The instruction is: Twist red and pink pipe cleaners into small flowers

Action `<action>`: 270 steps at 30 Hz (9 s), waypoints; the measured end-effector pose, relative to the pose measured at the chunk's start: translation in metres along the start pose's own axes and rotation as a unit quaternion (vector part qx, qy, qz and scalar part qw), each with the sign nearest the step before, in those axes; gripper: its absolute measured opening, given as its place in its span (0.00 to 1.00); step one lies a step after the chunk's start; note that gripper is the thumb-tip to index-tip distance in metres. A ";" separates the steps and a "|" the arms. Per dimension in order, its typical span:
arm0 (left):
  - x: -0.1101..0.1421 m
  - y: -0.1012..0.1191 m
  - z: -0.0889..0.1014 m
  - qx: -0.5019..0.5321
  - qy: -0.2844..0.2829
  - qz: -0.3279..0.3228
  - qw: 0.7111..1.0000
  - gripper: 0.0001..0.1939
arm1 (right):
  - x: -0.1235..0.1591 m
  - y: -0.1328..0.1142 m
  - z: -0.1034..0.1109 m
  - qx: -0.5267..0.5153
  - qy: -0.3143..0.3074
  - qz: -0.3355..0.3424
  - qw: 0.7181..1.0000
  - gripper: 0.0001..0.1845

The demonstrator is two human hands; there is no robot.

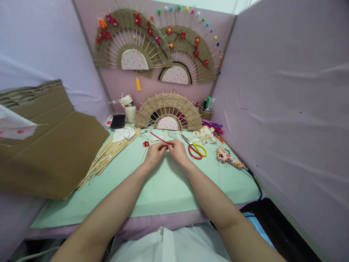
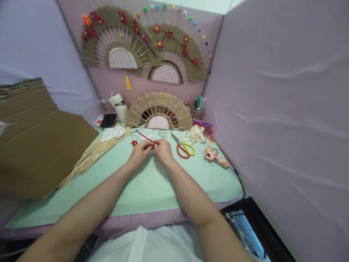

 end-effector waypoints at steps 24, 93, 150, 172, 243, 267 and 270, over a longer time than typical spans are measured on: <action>-0.006 -0.029 0.003 0.148 0.066 0.124 0.979 0.10 | 0.000 -0.010 0.010 0.038 -0.072 0.105 0.991 0.19; -0.007 -0.022 0.005 0.268 0.082 0.131 0.951 0.14 | -0.007 0.002 0.014 -0.098 -0.040 0.001 0.994 0.08; -0.007 -0.025 0.003 0.206 0.072 0.091 0.972 0.10 | -0.003 0.001 0.004 -0.104 -0.046 0.019 0.993 0.13; -0.008 -0.024 0.004 0.168 0.050 0.097 0.980 0.10 | -0.001 -0.005 0.005 -0.064 -0.038 0.046 0.996 0.07; -0.002 -0.023 -0.001 0.177 0.030 0.155 0.971 0.10 | -0.001 0.005 0.000 -0.065 -0.046 -0.063 0.995 0.08; 0.000 -0.023 0.002 0.104 0.002 0.203 0.974 0.05 | 0.000 -0.015 0.003 0.087 -0.057 0.226 0.969 0.07; 0.002 -0.014 0.004 0.121 0.002 0.215 0.969 0.03 | 0.001 -0.017 0.003 0.085 -0.062 0.227 0.968 0.07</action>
Point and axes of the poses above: each hand's wrist, its own x-axis away from the middle knuckle, its own z-axis out of the back of the hand, y = z × x, the point moved 4 cm from there along -x, towards the middle knuckle, and after that the axes turned 5 degrees about -z, right-handed, at the moved point
